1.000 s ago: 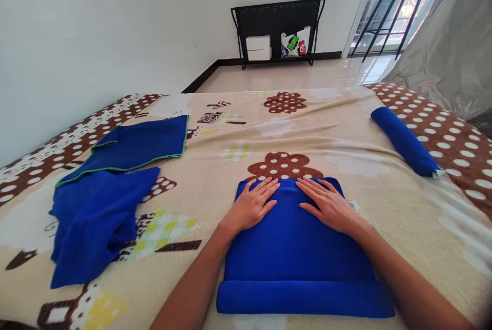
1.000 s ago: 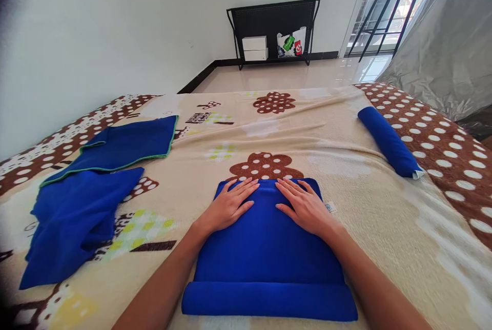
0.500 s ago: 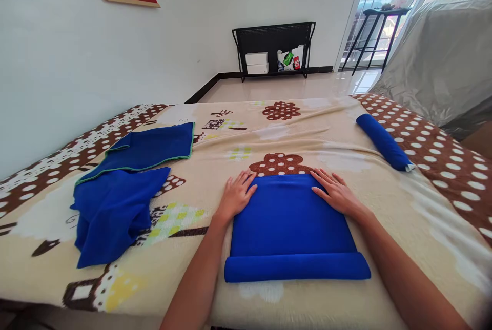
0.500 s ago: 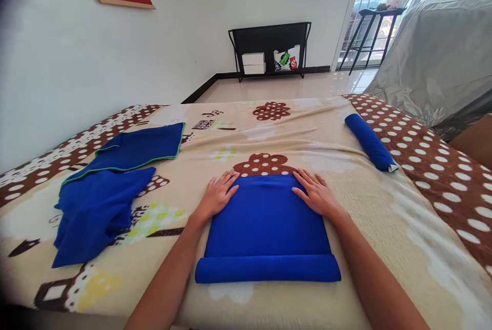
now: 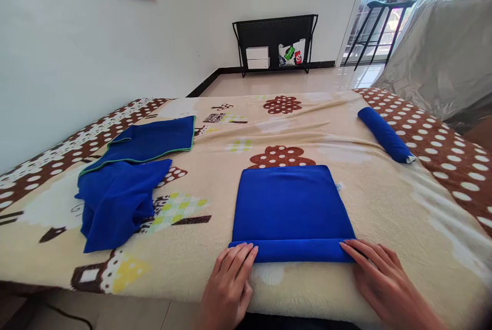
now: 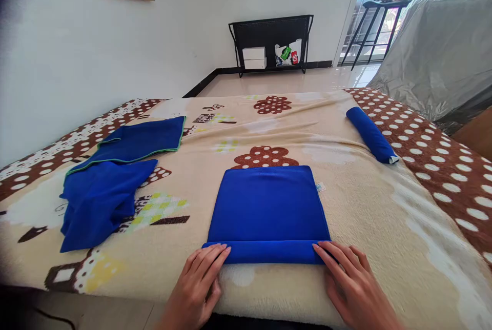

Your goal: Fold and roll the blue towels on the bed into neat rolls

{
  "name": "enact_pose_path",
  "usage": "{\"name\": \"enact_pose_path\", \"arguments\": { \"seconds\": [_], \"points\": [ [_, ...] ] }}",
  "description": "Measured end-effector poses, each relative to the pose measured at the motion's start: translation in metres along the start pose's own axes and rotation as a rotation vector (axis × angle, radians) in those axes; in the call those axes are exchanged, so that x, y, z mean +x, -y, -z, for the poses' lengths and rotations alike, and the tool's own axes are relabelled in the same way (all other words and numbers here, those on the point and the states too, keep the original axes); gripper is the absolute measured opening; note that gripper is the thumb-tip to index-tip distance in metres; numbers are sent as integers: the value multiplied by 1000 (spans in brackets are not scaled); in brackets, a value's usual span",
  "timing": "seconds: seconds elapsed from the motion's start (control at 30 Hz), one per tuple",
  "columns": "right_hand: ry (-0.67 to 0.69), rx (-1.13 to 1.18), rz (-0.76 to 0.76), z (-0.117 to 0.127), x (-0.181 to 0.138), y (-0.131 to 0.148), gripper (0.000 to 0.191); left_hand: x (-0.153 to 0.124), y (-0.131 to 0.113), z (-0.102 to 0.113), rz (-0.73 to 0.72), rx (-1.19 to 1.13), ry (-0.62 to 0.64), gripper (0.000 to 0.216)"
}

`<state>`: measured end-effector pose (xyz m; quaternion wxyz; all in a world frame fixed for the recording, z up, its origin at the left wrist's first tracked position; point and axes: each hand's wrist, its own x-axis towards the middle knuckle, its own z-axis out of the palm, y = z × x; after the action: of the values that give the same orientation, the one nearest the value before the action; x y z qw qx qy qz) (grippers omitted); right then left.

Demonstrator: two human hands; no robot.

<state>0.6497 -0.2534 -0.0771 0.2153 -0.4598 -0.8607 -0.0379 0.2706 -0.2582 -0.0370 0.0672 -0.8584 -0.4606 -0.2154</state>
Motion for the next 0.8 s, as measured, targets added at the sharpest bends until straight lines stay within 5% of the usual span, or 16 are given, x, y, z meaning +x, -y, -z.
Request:
{"name": "enact_pose_path", "arguments": {
  "seconds": [0.23,0.4,0.67,0.8],
  "points": [
    [-89,-38,-29,-22,26,-9,42,15,13,-24,72,24,-90,44],
    [-117,-5,-100,-15,35,-5,37,22,17,-15,15,78,-63,42],
    [-120,124,-146,4,8,11,27,15,1,8,113,-116,-19,40],
    [-107,3,-178,-2,6,10,30,13,3,7,210,-110,34,30]
  ]
}}
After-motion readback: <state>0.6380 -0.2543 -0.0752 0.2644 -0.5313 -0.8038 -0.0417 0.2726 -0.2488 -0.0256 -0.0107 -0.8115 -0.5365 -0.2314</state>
